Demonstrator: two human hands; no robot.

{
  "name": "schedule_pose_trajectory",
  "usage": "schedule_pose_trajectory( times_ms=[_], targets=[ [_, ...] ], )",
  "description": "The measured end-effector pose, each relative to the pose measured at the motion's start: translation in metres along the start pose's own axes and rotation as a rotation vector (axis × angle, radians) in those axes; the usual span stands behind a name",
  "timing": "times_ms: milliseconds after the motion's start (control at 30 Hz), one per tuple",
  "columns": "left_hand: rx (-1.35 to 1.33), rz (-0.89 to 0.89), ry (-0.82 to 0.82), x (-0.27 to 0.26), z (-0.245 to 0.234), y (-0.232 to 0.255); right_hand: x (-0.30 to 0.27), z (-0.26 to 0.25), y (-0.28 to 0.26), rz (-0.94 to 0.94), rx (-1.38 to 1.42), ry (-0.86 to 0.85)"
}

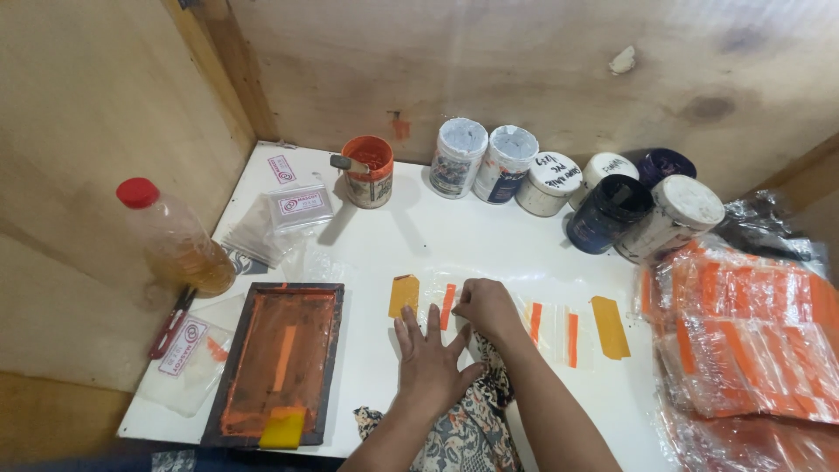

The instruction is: The person wipes a white table surface with a patterned cloth, removing orange residue from several small rectangular items. They then pick up a rectangular tray containing orange paste and move it to the side of the workspace.

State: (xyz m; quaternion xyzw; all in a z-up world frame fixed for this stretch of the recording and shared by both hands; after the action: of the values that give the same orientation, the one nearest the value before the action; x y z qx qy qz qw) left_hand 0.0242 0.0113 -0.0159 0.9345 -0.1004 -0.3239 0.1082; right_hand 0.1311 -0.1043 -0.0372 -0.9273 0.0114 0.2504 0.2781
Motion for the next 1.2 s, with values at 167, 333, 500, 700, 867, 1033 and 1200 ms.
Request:
schedule_pose_trajectory(
  times_ms=[167,333,500,700,867,1033,1200],
  targets=[
    [-0.01,-0.007,-0.031,-0.004,-0.003,0.001,0.01,0.002,0.008,0.009,-0.012,0.085],
    [0.01,-0.016,-0.065,-0.006,-0.006,0.002,0.02,0.003,0.011,0.05,-0.062,0.16],
    [-0.002,0.03,0.071,0.008,0.01,-0.003,0.046,0.012,0.031,-0.026,-0.065,0.301],
    [-0.02,0.02,0.009,-0.005,-0.002,-0.001,0.039,0.003,0.023,0.022,0.079,0.277],
    [0.041,-0.027,-0.069,-0.013,-0.011,0.003,-0.015,-0.019,0.003,0.01,0.197,0.099],
    [0.019,-0.018,-0.06,-0.016,-0.011,0.003,-0.045,-0.012,-0.014,-0.002,0.211,-0.083],
    [-0.065,0.015,-0.046,-0.019,-0.012,0.002,-0.028,0.005,-0.003,-0.008,0.064,-0.058]
  ],
)
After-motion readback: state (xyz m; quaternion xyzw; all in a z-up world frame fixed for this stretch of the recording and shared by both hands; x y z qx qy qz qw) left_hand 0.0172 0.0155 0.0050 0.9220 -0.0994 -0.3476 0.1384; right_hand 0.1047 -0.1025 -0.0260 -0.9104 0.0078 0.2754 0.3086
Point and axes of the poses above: each hand's wrist, its own x-axis towards the middle knuckle, its own z-axis out of the palm, y = z × x, the point moved 3 cm from there along x, towards the middle knuckle, and after that the axes turned 10 degrees about -y, right-handed, at the moved point
